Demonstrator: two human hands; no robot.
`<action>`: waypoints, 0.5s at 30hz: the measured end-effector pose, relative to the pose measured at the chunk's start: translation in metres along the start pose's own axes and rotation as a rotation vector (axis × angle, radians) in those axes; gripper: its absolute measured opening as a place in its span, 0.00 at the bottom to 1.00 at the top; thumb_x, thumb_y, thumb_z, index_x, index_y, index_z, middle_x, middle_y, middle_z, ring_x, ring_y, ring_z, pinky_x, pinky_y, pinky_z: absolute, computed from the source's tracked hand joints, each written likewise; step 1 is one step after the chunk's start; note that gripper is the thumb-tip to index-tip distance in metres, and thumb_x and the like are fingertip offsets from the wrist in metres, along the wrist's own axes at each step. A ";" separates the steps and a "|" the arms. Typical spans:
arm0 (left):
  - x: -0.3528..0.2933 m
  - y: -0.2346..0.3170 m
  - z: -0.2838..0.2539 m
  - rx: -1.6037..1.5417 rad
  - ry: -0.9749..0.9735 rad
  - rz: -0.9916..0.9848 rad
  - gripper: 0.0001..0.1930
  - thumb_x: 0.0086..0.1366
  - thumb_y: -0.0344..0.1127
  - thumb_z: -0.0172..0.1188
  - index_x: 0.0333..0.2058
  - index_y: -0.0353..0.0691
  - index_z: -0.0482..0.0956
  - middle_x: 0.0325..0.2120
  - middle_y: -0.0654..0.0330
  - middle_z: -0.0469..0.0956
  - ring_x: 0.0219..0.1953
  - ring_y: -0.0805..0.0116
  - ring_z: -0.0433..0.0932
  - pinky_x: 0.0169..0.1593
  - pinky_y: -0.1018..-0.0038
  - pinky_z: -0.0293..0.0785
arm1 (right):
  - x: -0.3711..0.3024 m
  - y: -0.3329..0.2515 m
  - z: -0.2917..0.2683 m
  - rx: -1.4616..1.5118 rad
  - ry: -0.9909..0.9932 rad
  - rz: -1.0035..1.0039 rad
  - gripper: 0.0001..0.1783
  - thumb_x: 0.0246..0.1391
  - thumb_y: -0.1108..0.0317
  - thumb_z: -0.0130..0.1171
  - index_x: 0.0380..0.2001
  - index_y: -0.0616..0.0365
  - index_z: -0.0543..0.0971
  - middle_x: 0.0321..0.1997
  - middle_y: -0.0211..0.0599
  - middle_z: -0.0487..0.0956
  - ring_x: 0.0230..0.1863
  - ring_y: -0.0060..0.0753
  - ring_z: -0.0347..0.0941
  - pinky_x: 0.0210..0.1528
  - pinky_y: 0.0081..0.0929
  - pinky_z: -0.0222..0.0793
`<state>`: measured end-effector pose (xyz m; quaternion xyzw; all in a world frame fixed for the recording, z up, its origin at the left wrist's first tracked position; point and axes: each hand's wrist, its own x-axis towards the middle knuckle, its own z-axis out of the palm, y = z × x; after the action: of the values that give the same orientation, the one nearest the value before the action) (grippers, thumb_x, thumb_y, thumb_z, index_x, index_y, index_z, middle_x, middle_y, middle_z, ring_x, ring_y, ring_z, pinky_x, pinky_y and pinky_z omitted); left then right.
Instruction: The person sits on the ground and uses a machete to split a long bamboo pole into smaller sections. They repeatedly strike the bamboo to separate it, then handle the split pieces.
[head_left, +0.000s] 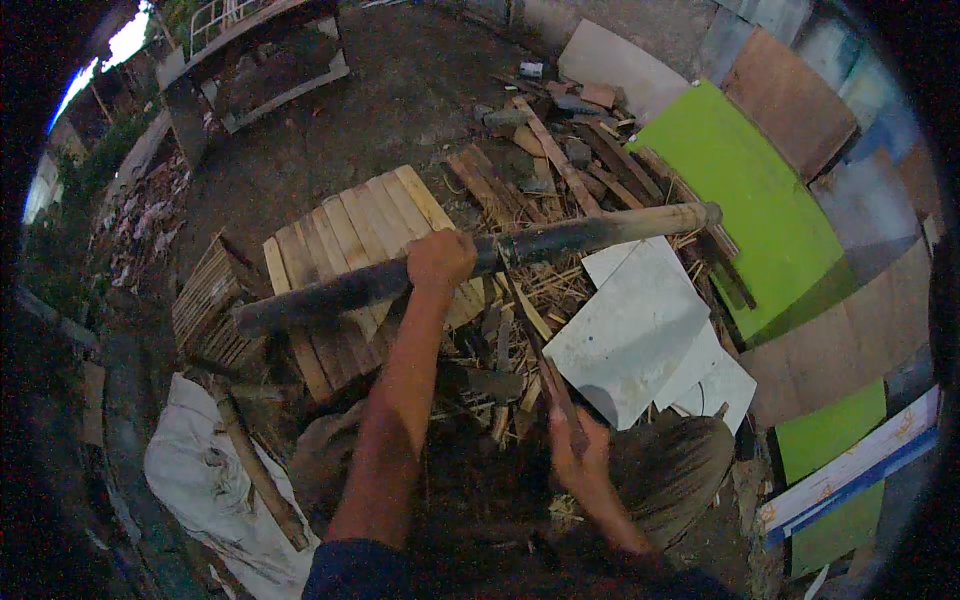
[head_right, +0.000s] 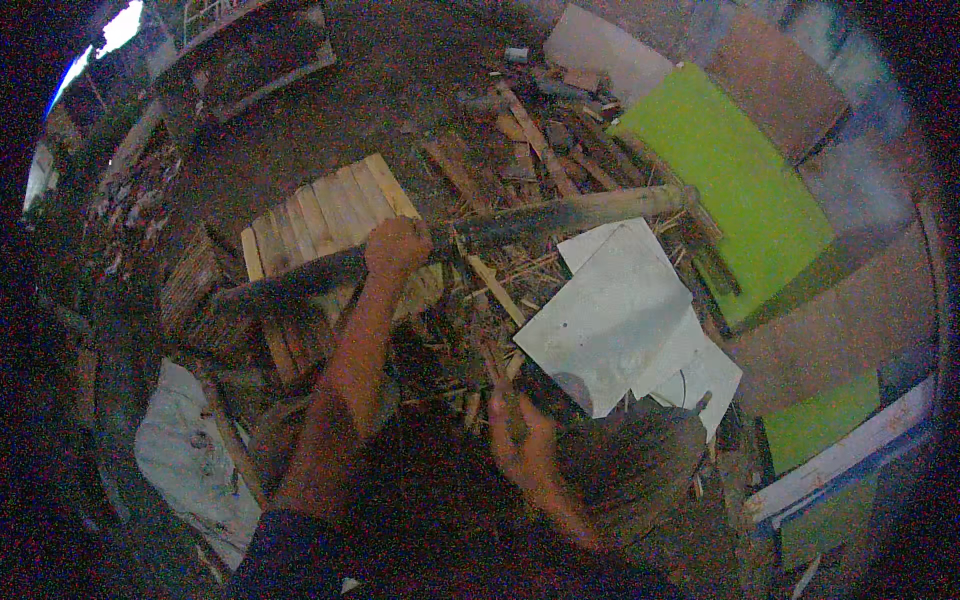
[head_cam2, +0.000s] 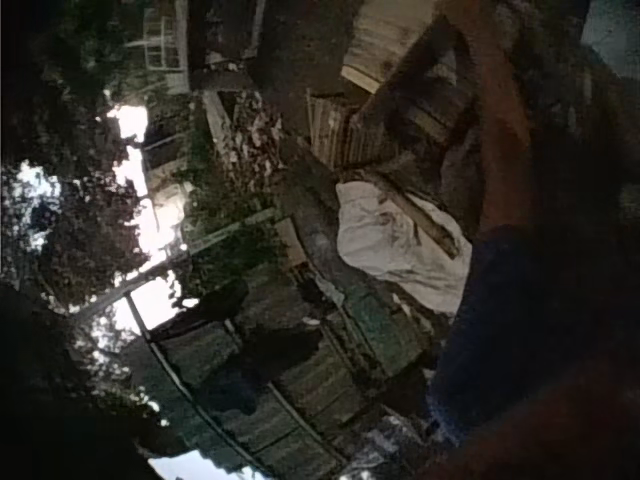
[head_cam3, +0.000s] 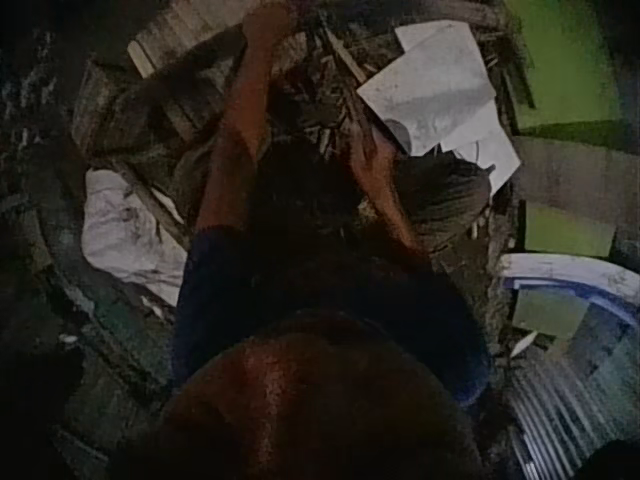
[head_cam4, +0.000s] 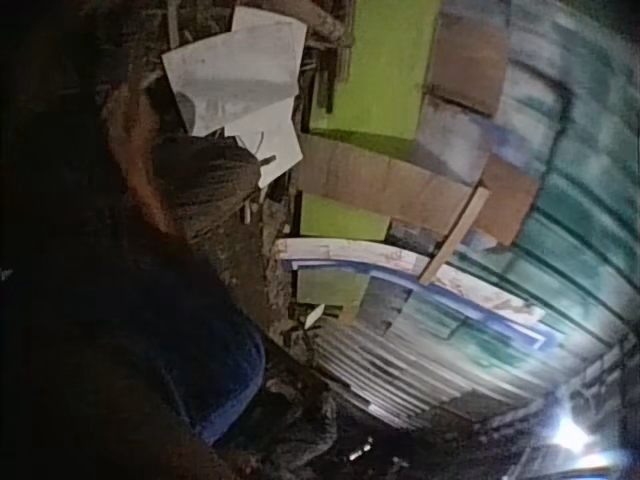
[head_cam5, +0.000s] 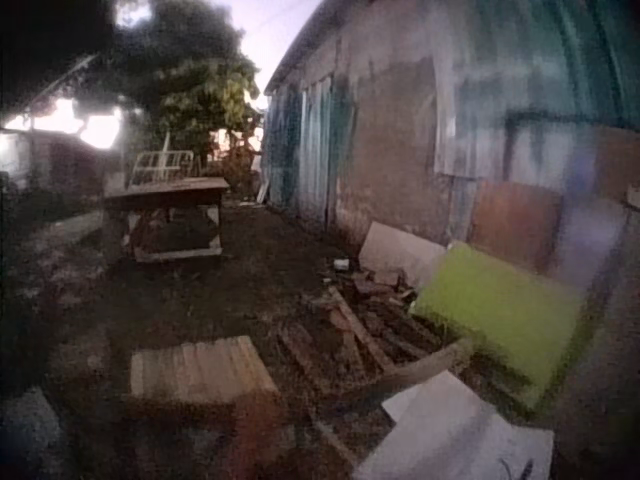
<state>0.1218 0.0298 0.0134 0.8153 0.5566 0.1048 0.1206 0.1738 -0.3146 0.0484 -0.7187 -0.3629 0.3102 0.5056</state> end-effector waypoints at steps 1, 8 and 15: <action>-0.001 0.008 -0.003 -0.003 0.000 0.020 0.25 0.66 0.50 0.47 0.35 0.34 0.85 0.34 0.44 0.83 0.37 0.43 0.82 0.48 0.52 0.76 | -0.020 -0.002 -0.014 -0.001 0.000 0.053 0.19 0.69 0.61 0.50 0.50 0.65 0.79 0.29 0.27 0.77 0.32 0.19 0.70 0.35 0.23 0.67; -0.021 0.030 0.012 0.047 0.027 0.139 0.24 0.66 0.50 0.47 0.32 0.35 0.85 0.31 0.45 0.83 0.34 0.44 0.82 0.47 0.53 0.76 | 0.159 0.029 0.055 -0.002 0.170 -0.283 0.22 0.67 0.53 0.51 0.31 0.65 0.76 0.19 0.25 0.71 0.21 0.19 0.62 0.25 0.29 0.59; 0.006 0.017 0.000 0.057 0.028 0.015 0.26 0.67 0.50 0.45 0.30 0.34 0.85 0.30 0.44 0.83 0.34 0.44 0.83 0.46 0.55 0.78 | 0.166 0.089 0.070 0.048 0.230 -0.486 0.18 0.67 0.58 0.53 0.30 0.63 0.77 0.17 0.26 0.68 0.21 0.19 0.62 0.24 0.27 0.57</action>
<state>0.1390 0.0299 0.0186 0.8210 0.5549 0.1012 0.0885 0.2256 -0.1613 -0.0706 -0.6289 -0.4575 0.1045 0.6199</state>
